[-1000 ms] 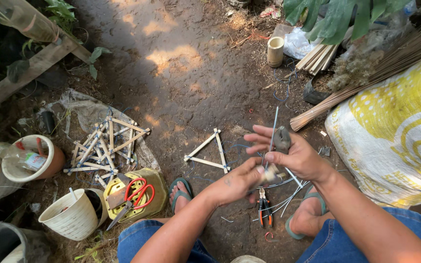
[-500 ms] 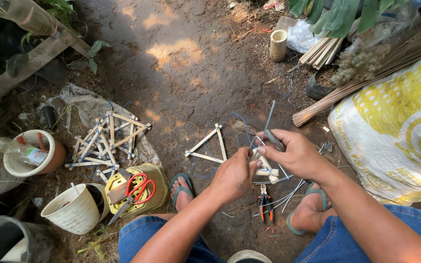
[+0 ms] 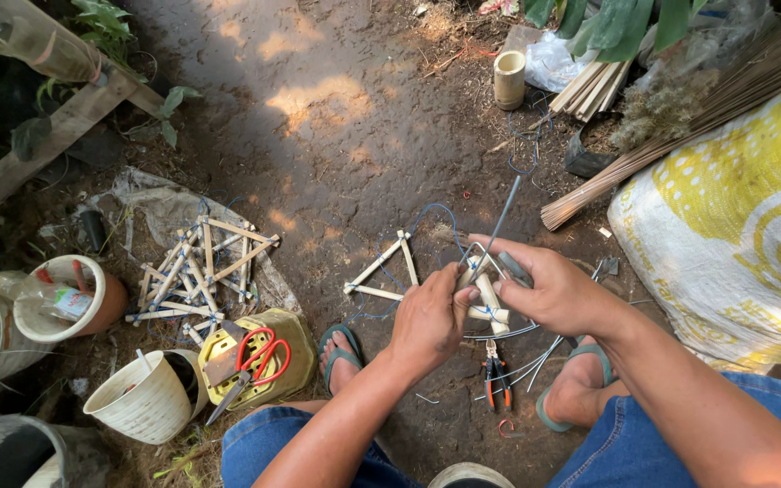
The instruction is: The person assembles small triangular wooden frames by wrapping and twisting metal wire around the joints using pliers. They repeatedly bend, twist, and trim the wire to secure the pieces together.
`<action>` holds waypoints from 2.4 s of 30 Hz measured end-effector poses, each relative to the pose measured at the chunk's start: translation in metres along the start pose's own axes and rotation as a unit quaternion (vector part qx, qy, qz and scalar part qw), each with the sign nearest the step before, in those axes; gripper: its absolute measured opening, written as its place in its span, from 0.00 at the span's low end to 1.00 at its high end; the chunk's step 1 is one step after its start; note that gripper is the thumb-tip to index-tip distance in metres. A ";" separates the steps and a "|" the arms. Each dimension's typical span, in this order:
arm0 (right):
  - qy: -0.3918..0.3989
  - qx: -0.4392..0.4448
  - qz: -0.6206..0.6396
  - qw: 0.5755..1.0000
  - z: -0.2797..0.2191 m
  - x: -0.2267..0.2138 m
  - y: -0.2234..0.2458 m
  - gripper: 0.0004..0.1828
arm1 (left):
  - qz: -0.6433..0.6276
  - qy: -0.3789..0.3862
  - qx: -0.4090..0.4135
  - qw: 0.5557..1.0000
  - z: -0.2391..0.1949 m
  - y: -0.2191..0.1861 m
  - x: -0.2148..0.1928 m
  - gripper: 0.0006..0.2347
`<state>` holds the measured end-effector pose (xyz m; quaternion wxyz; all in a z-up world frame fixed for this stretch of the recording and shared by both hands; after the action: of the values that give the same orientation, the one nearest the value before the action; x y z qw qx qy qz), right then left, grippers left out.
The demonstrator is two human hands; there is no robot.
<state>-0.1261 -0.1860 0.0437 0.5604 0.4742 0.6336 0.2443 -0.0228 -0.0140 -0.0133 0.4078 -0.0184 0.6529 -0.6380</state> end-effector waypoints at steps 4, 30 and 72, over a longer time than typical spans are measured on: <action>-0.036 -0.047 0.041 0.997 0.003 0.001 -0.002 0.30 | -0.009 -0.010 0.005 1.000 0.001 0.002 0.002 0.15; -0.144 -0.107 -0.167 0.969 -0.013 0.014 0.015 0.27 | 0.033 -0.001 0.083 0.996 0.003 0.002 -0.008 0.22; -0.275 -0.077 -0.044 0.957 -0.018 0.033 0.002 0.12 | 0.094 -0.078 0.197 0.973 0.006 0.004 -0.005 0.14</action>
<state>-0.1405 -0.1528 0.0342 0.7579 0.4501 0.4546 0.1278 -0.0138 -0.0155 -0.0135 0.5108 0.0744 0.4792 -0.7098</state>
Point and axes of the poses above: each hand's wrist, its own z-axis towards the middle knuckle, its own x-axis out of the palm, y = z × x, the point moved 1 cm from there along z, towards the middle knuckle, and after that the axes turned 11 degrees about -z, right-handed, at the moved point
